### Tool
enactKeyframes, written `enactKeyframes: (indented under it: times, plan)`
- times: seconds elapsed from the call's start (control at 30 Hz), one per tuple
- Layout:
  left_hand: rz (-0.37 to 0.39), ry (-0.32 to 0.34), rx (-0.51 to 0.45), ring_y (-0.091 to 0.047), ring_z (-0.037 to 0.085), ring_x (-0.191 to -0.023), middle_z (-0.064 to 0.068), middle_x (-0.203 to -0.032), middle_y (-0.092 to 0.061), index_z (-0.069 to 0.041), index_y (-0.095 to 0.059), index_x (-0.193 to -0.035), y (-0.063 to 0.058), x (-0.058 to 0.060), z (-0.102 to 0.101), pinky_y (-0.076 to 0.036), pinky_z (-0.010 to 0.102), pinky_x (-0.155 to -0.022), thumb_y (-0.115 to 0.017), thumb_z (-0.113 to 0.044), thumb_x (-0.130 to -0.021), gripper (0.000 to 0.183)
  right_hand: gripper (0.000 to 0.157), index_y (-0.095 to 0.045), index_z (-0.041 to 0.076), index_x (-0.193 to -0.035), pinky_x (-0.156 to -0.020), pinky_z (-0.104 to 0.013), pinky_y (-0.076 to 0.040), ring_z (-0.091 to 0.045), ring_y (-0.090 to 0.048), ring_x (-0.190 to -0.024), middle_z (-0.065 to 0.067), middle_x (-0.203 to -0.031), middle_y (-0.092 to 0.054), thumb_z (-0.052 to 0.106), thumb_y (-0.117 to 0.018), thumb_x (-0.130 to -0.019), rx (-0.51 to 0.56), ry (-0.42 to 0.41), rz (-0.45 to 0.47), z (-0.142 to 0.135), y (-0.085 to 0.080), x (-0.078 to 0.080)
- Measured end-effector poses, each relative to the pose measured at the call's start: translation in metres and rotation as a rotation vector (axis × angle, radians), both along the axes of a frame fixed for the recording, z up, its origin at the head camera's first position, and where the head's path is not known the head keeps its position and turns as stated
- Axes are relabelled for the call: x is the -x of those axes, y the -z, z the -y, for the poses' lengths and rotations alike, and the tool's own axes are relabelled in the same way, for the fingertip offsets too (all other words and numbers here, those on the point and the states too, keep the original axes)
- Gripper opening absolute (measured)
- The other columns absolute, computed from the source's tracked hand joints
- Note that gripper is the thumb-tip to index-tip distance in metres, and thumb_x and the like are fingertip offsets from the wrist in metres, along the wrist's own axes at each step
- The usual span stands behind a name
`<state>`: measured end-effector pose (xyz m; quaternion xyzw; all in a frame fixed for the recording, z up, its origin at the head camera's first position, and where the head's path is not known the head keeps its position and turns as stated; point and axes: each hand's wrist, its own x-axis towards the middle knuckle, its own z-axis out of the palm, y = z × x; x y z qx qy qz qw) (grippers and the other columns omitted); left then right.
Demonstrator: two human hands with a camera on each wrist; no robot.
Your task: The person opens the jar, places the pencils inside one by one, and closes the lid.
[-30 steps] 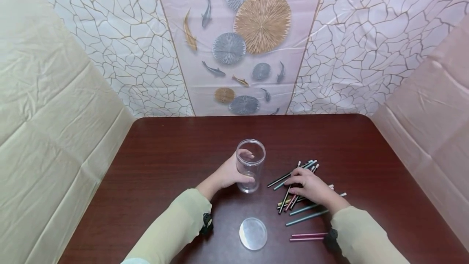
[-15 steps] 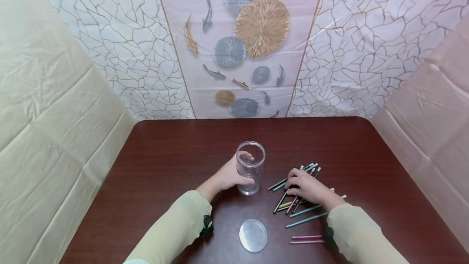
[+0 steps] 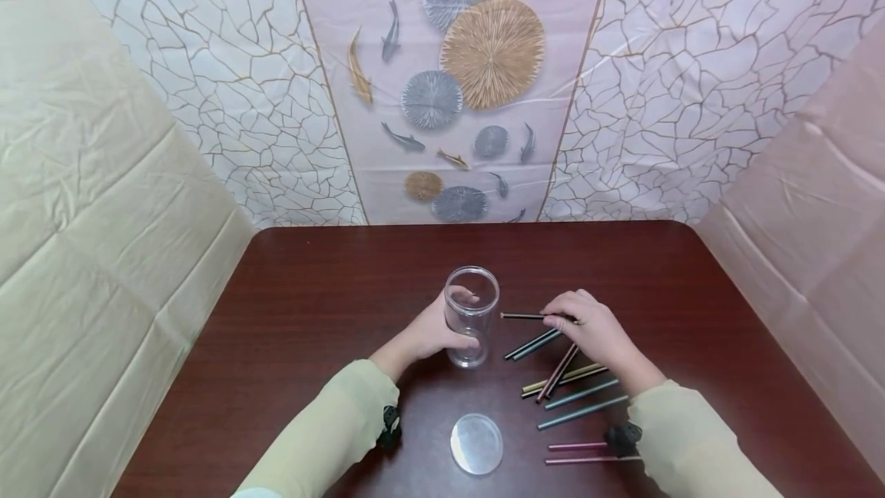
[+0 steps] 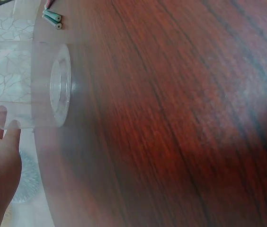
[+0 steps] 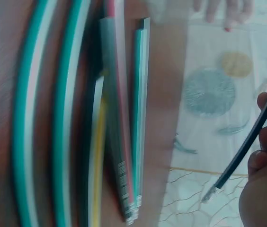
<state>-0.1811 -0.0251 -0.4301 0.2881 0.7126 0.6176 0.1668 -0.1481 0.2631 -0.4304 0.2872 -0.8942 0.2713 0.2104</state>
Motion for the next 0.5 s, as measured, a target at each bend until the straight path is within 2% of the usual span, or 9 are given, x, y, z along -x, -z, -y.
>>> enactKeyframes:
  times: [0.1, 0.27, 0.5]
  plan:
    - [-0.007, 0.000, 0.016, -0.052, 0.019, -0.109, 0.028, -0.128, -0.047, 0.009, -0.035, -0.124, 0.001, 0.000, 0.001, -0.039, 0.028, -0.094, -0.076, 0.004, -0.067, 0.070, 0.017, -0.070, 0.016, -0.087, -0.073, -0.025, -0.042, -0.012, -0.054, -0.084, 0.007, -0.086, -0.065, 0.005, -0.075, -0.074, 0.053, 0.025, 0.005, 0.004, -0.010, -0.001]
    - [-0.005, 0.001, 0.015, -0.052, 0.021, -0.109, 0.026, -0.126, -0.048, 0.007, -0.035, -0.124, 0.004, 0.001, 0.001, -0.040, 0.029, -0.094, -0.076, 0.002, -0.067, 0.071, 0.014, -0.071, 0.016, -0.088, -0.074, -0.021, -0.041, -0.008, -0.053, -0.086, 0.008, -0.087, -0.064, 0.008, -0.074, -0.077, 0.137, 0.101, 0.070, 0.012, -0.022, -0.004]
    - [-0.020, 0.009, 0.011, -0.046, 0.028, -0.119, 0.025, -0.130, -0.046, 0.004, -0.027, -0.138, 0.004, 0.002, 0.001, -0.038, 0.033, -0.096, -0.077, 0.002, -0.068, 0.086, 0.009, -0.070, 0.010, -0.089, -0.072, -0.016, -0.040, -0.005, -0.054, -0.084, 0.001, -0.089, -0.064, 0.008, -0.071, -0.081, 0.261, 0.186, 0.105, 0.023, -0.037, -0.007]
